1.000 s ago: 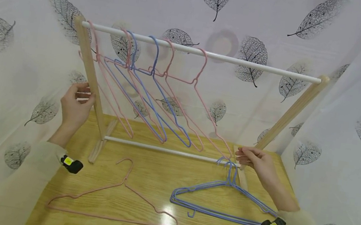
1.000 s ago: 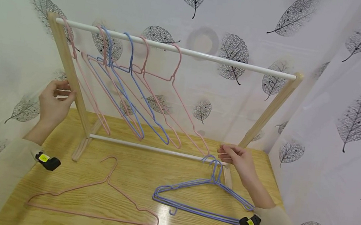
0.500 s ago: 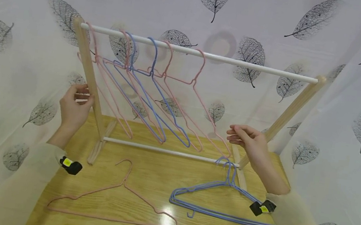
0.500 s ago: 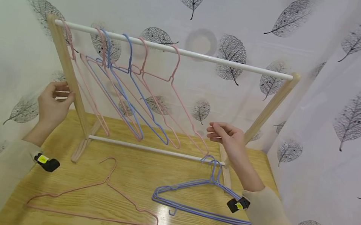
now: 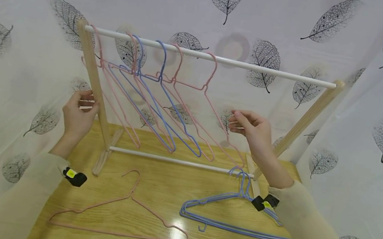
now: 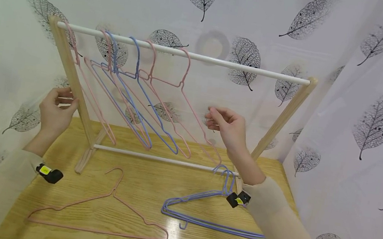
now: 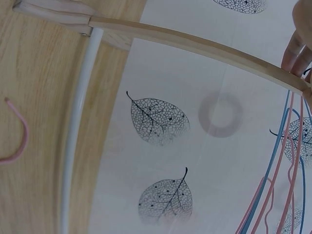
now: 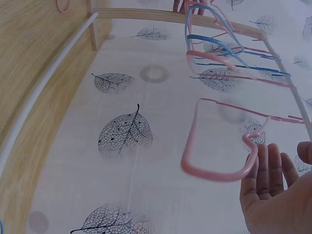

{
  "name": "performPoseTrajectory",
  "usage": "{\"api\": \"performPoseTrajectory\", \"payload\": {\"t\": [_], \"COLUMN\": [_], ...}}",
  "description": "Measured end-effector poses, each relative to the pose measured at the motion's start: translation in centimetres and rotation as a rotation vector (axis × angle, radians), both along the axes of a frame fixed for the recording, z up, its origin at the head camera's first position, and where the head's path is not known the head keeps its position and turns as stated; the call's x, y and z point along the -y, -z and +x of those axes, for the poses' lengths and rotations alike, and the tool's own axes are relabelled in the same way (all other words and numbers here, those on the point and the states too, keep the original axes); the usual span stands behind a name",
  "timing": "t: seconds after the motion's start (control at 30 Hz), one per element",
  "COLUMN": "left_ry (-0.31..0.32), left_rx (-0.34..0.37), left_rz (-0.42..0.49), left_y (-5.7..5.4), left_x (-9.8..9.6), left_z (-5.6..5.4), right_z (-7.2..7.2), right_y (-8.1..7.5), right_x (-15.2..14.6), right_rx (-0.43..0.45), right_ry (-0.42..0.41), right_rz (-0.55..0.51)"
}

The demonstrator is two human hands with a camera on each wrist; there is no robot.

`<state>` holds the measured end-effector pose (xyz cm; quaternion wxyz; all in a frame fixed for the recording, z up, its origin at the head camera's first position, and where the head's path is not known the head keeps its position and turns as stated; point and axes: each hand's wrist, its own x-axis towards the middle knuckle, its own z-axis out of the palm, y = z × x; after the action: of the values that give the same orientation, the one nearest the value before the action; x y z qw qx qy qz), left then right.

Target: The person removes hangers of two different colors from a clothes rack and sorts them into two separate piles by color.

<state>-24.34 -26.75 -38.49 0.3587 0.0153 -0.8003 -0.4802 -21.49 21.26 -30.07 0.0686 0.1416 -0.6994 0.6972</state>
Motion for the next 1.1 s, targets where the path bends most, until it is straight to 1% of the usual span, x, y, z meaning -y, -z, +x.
{"api": "performPoseTrajectory", "payload": {"t": [0.13, 0.27, 0.5, 0.73, 0.9, 1.1], "left_ry": [-0.001, -0.007, -0.007, -0.005, -0.011, -0.004], "left_rx": [0.002, 0.002, -0.004, -0.006, -0.007, -0.006], "left_rz": [0.007, 0.012, 0.012, 0.023, 0.027, 0.027], "left_y": [0.0, -0.1, -0.1, -0.2, -0.2, -0.2], "left_x": [0.0, -0.1, -0.1, -0.1, -0.2, -0.1], "left_z": [0.0, 0.1, 0.0, 0.0, 0.0, 0.0], "right_z": [-0.5, -1.0, -2.3, -3.5, -4.1, -4.6], "right_y": [-1.2, -2.3, -3.5, -4.0, -4.0, -3.8], "right_x": [1.6, 3.2, 5.7, 7.3, 7.9, 8.5], "right_rx": [-0.019, -0.019, -0.013, -0.024, -0.018, -0.003], "right_ry": [0.019, 0.036, 0.054, 0.053, 0.027, 0.032], "right_rz": [0.02, 0.036, 0.035, 0.073, 0.068, 0.095]}}
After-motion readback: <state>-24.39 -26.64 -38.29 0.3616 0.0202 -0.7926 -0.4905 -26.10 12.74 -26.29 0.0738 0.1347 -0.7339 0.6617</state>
